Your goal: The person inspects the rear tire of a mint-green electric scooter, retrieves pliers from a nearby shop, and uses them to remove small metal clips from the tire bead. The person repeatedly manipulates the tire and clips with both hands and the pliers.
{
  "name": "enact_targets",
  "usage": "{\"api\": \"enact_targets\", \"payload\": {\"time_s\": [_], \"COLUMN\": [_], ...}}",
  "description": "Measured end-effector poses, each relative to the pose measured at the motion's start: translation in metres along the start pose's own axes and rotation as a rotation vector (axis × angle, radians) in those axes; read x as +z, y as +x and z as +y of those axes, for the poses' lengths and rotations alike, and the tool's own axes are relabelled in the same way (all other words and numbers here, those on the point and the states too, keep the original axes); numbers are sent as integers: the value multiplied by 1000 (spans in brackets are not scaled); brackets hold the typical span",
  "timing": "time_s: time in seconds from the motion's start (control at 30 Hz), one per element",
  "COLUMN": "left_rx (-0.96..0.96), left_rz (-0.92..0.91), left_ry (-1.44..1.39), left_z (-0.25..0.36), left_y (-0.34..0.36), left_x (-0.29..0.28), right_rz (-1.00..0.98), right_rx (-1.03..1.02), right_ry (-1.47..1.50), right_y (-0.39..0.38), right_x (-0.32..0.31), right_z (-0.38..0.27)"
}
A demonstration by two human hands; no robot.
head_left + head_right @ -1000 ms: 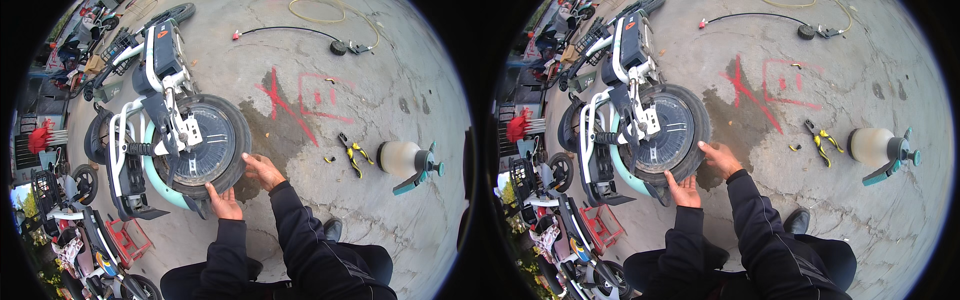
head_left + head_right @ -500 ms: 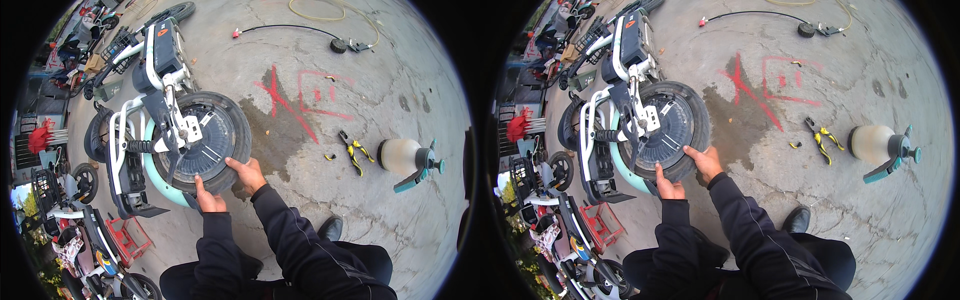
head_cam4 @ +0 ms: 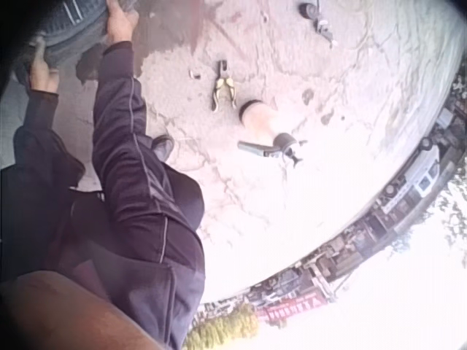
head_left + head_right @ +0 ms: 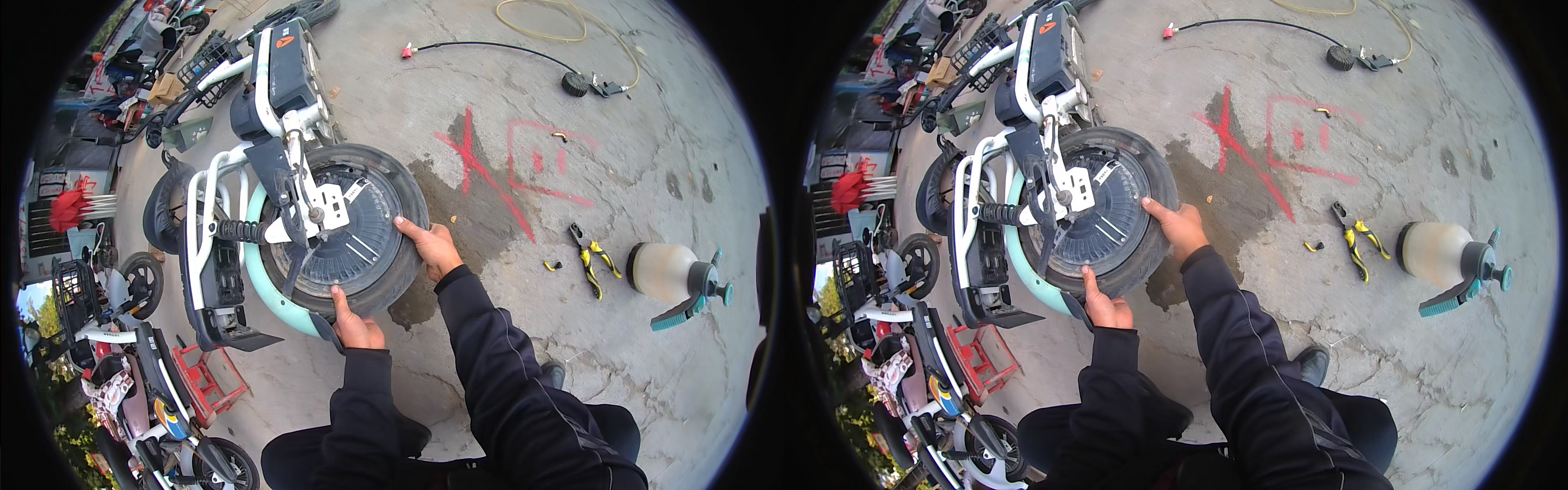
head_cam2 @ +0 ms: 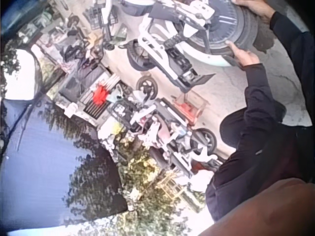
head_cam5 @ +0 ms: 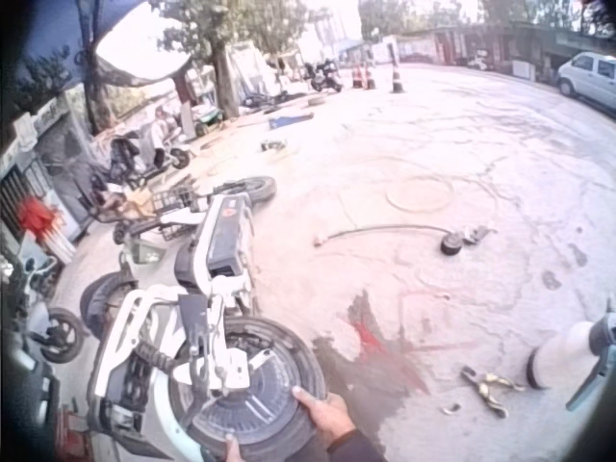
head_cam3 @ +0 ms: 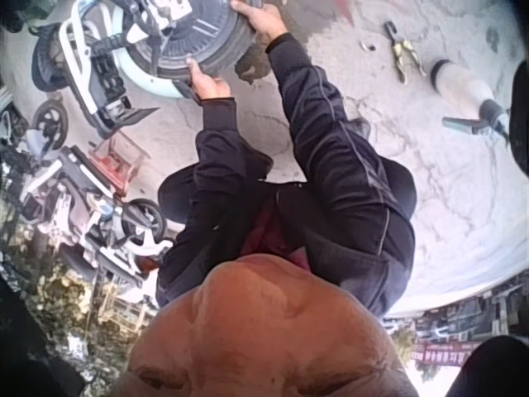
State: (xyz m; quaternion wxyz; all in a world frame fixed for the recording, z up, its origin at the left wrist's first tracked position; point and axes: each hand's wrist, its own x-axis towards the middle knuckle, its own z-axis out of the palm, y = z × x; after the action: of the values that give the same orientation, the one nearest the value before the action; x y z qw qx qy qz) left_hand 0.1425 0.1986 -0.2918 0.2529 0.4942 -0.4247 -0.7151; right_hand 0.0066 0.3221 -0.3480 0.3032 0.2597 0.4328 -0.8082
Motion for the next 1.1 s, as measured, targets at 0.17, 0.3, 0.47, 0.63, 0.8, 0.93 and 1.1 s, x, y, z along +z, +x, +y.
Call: {"api": "enact_targets", "payload": {"time_s": [0.17,0.3,0.47,0.63,0.8,0.93,1.1], "left_rx": [-34,-20,-78,-158,-301,-168,-36], "left_rz": [-63,-22,6,-22,-109,-13,26], "left_ry": [-41,-27,10,24,120,-58,-129], "left_z": [3,4,2,-11,-28,-18,1], "left_y": [-1,-1,-7,-21,-30,-23,-3], "left_x": [1,2,2,0,4,1,4], "right_rz": [-97,-131,-179,-79,-15,-123,-222], "right_rx": [-33,-53,39,-202,-196,-71,-1], "right_ry": [74,91,32,-338,-365,-279,-139], "right_y": [1,-5,1,33,29,2,-21], "right_x": [-2,-1,-17,-22,-23,-27,-15], "right_z": [3,-4,-19,-28,-18,-7,0]}}
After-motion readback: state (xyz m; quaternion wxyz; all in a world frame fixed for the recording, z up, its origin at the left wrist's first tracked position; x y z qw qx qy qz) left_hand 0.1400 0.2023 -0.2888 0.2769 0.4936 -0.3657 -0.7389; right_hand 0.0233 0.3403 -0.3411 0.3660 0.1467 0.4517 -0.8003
